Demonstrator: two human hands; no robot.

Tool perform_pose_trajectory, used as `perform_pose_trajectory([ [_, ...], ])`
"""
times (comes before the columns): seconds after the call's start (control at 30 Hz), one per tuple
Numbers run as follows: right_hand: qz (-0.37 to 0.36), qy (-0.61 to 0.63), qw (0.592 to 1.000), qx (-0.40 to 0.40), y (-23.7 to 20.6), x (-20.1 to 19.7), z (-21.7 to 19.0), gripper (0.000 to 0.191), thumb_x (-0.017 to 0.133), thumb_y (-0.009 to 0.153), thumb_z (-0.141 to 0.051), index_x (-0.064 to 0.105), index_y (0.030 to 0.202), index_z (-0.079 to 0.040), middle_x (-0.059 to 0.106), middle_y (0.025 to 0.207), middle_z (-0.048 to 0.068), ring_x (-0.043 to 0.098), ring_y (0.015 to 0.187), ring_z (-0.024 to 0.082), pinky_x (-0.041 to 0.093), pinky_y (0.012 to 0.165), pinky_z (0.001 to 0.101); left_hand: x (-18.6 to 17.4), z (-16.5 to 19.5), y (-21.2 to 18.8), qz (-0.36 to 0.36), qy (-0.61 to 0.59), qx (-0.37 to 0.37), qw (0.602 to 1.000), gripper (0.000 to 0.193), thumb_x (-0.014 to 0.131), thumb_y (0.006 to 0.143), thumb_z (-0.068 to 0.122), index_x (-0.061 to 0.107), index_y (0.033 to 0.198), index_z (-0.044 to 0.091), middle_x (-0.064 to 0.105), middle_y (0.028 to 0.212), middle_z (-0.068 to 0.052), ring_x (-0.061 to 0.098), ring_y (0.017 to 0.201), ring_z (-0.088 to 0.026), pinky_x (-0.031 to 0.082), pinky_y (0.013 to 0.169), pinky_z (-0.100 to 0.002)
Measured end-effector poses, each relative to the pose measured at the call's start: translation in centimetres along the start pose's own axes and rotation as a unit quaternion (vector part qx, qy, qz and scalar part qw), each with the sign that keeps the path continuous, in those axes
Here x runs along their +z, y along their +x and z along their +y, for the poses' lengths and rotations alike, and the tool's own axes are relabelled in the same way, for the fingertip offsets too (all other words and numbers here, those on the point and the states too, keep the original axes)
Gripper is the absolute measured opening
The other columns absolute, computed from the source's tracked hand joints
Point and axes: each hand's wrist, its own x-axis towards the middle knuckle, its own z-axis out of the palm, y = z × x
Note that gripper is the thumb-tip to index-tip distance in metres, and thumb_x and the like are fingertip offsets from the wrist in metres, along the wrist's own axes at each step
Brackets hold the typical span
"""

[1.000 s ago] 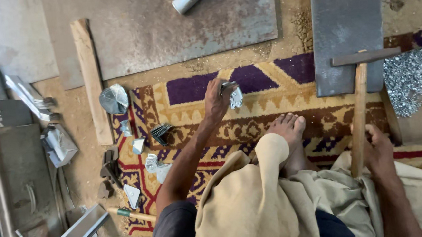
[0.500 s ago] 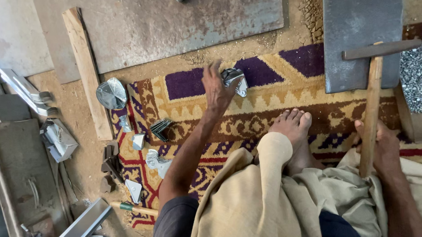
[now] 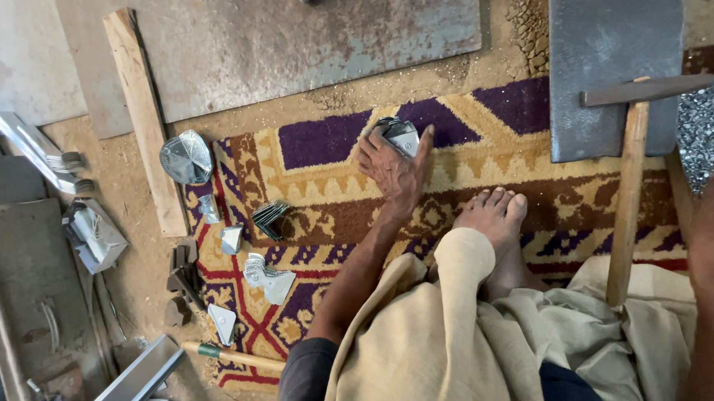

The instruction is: The person sits on the floor and hammers small aluminum pieces flat on a steel plate using a hammer, repositioning each piece by hand. They trim off excess edges, place finished pieces aside, and collect the trimmed scraps in a wooden tray.

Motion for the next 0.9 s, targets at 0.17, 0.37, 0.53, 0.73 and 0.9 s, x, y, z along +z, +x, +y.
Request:
perform_pose_trajectory([
  [0.17,-0.025,0.047,0.982,-0.179,3.3,0.3,-0.3,0.023,0.069,0.110,-0.005,0.066,0.125,0.011,0.070,0.111,0.026,0.069,0.099,0.040,0.055,0.086,0.0450,1.2,0.9,0.7,-0.013,0.019,-0.057,0.998,0.067,0.066,0.095,0.058,0.049,0.129,0.002,0.046,0.126,-0.020,0.041,0.124,-0.036,0.032,0.104,-0.059],
  [0.37,-0.113,0.091,0.985,-0.097,4.0,1.0,0.8,0.013,0.059,0.111,-0.005,0.067,0.113,0.006,0.071,0.103,0.019,0.069,0.091,0.029,0.054,0.087,0.0390,1.0,-1.4,-1.1,0.002,-0.018,0.074,0.997,0.074,0.066,0.096,0.054,0.046,0.144,0.002,0.048,0.140,-0.022,0.039,0.134,-0.039,0.030,0.110,-0.060],
  [0.53,-0.090,0.055,0.987,-0.121,4.4,1.7,1.6,0.022,0.049,0.123,-0.001,0.070,0.119,0.005,0.070,0.106,0.019,0.066,0.098,0.032,0.052,0.089,0.0423,-1.3,-2.2,-2.0,-0.011,-0.001,0.161,0.987,0.086,0.072,0.094,0.053,0.038,0.155,0.002,0.044,0.155,-0.019,0.031,0.149,-0.038,0.023,0.120,-0.061],
  [0.73,-0.096,0.022,0.988,-0.115,4.7,1.0,2.8,0.013,0.058,0.120,-0.003,0.067,0.123,0.005,0.070,0.109,0.020,0.068,0.096,0.029,0.055,0.087,0.0380,-5.0,-0.6,-1.9,-0.015,-0.002,0.213,0.977,0.085,0.075,0.093,0.048,0.041,0.156,0.002,0.046,0.156,-0.017,0.027,0.154,-0.036,0.021,0.126,-0.059],
  [0.9,-0.030,0.071,0.986,-0.146,2.7,-1.5,1.5,0.019,0.071,0.116,-0.005,0.064,0.129,0.005,0.070,0.116,0.020,0.071,0.098,0.026,0.058,0.086,0.0339,-5.1,0.9,-0.5,-0.107,-0.166,0.123,0.973,0.034,0.072,0.095,0.038,0.067,0.113,0.010,0.070,0.112,-0.006,0.066,0.107,-0.021,0.055,0.090,-0.042],
])
